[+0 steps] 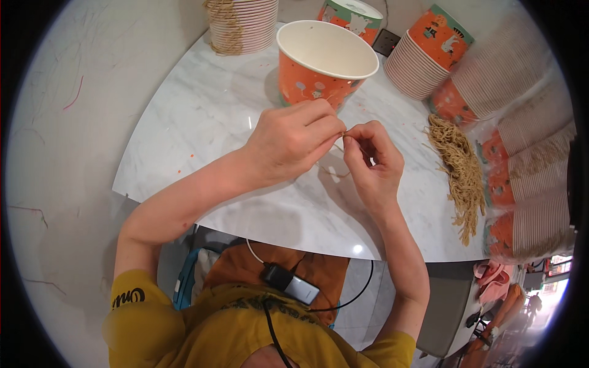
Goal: Attaching a string handle to a paper bucket.
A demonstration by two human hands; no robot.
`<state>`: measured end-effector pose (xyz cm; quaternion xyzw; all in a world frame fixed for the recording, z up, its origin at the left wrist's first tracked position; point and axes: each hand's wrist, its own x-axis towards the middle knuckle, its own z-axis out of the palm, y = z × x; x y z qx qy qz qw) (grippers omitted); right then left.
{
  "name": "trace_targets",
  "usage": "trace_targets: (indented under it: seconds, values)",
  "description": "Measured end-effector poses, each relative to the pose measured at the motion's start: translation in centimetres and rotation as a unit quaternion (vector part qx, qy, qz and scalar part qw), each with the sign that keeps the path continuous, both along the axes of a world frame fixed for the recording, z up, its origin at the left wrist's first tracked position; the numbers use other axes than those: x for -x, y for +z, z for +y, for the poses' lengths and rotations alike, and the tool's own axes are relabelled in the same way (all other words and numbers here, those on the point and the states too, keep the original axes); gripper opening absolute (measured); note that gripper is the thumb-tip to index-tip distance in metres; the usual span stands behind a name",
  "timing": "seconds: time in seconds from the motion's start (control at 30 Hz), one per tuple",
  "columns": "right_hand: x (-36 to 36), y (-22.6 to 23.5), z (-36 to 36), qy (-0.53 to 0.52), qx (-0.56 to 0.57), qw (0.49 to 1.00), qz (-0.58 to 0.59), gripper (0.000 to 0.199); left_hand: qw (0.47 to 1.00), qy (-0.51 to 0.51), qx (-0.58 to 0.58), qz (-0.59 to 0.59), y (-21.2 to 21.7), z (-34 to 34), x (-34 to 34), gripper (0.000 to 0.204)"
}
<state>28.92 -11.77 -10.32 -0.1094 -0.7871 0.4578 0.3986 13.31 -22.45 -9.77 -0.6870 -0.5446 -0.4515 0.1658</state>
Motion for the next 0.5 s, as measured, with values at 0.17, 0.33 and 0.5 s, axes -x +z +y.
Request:
trace_targets:
  seconds: [0.17,0.33,0.5]
  values:
    - [0.19,0.11,-0.06,-0.002,0.006,1.000,-0.006,0.007,0.998,0.023,-0.006,0.050,0.15,-0.24,-0.08,0.024]
    - [0.16,-0.11,0.16,-0.003,0.007,1.000,-0.007,0.006,0.990,0.046,-0.029,0.130,-0.20,0.24,-0.03,0.025]
    - [0.15,-0.27,-0.16,0.004,0.006,1.000,-0.022,0.005,0.990,0.046,-0.032,0.131,-0.32,0.00,0.13,0.022]
